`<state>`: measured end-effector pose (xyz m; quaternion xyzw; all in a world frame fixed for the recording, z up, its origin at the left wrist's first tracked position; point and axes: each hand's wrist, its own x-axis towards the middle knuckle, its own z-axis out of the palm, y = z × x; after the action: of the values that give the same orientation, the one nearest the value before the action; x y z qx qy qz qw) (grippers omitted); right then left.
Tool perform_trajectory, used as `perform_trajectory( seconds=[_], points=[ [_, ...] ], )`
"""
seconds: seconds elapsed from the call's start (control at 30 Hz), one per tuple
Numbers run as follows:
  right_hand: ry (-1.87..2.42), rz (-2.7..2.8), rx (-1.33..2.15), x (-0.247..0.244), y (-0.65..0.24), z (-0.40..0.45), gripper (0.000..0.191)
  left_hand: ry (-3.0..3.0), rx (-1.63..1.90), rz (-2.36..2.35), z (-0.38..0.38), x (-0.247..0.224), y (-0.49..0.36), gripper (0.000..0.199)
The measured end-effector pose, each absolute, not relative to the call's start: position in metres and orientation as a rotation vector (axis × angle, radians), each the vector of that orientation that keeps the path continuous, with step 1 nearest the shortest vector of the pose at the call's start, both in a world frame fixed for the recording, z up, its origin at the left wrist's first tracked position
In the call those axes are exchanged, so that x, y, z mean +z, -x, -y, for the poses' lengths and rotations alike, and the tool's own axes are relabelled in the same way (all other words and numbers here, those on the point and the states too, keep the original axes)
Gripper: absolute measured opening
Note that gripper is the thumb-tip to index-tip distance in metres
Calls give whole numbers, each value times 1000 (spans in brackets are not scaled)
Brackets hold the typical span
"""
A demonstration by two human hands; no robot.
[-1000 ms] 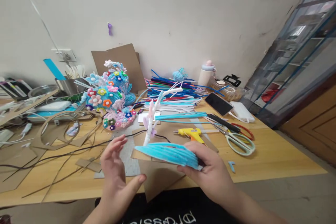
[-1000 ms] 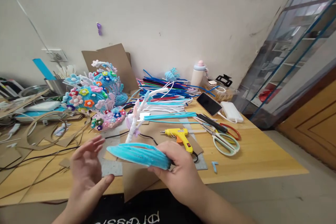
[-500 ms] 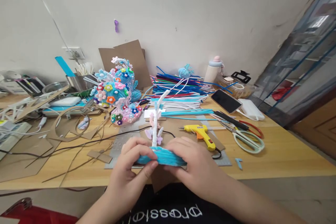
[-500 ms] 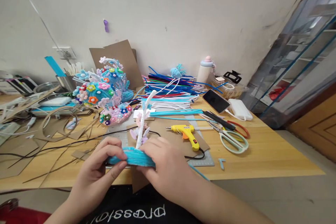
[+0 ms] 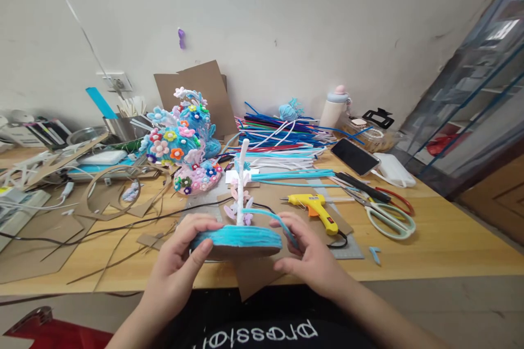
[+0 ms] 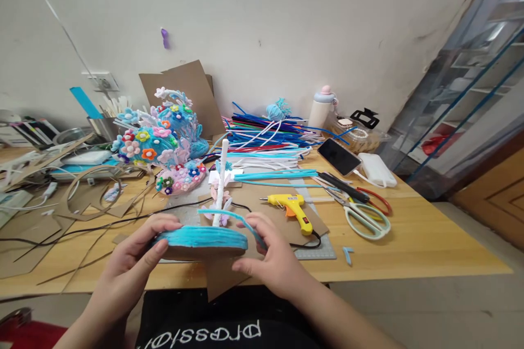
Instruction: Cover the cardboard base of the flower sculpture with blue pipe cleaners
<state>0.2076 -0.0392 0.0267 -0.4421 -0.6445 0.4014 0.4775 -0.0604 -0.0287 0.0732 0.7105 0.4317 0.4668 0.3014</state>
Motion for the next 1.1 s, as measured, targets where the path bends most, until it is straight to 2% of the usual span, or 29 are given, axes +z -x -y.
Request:
perform_trajectory(
  seconds=[0.13, 0.2, 0.37, 0.5, 0.57, 0.67, 0.7, 0.87, 0.93, 1.1],
  points=[
    [1034, 1618, 953, 26, -193, 42, 24, -1795, 1307, -1122, 32, 58, 71, 16],
    [1015, 1624, 901, 33, -192, 41, 16, -1744, 1375, -1089, 34, 49, 72, 17],
    [958, 1707, 686, 68, -209, 39, 21, -1678, 1451, -988, 34, 34, 62, 16],
    [944, 1892, 565, 100, -218, 36, 19, -1790, 1427, -969, 36, 45, 50, 22],
    [948, 2000, 528, 111, -217, 35, 20, -1911, 1369, -979, 37, 56, 43, 29],
    [938, 2139, 499, 118, -210, 35, 21, -2105, 1266, -988, 37, 70, 31, 50],
    [934, 2165, 490, 117, -207, 35, 20, -2156, 1249, -978, 35, 72, 27, 51],
    [910, 2131, 452, 107, -198, 33, 19, -2228, 1361, -940, 26, 61, 19, 30],
    [907, 2047, 430, 104, -203, 33, 25, -2206, 1425, -968, 26, 54, 22, 27],
    [1038, 1782, 354, 101, -244, 42, 19, -2196, 1453, -1062, 26, 51, 30, 28]
  ],
)
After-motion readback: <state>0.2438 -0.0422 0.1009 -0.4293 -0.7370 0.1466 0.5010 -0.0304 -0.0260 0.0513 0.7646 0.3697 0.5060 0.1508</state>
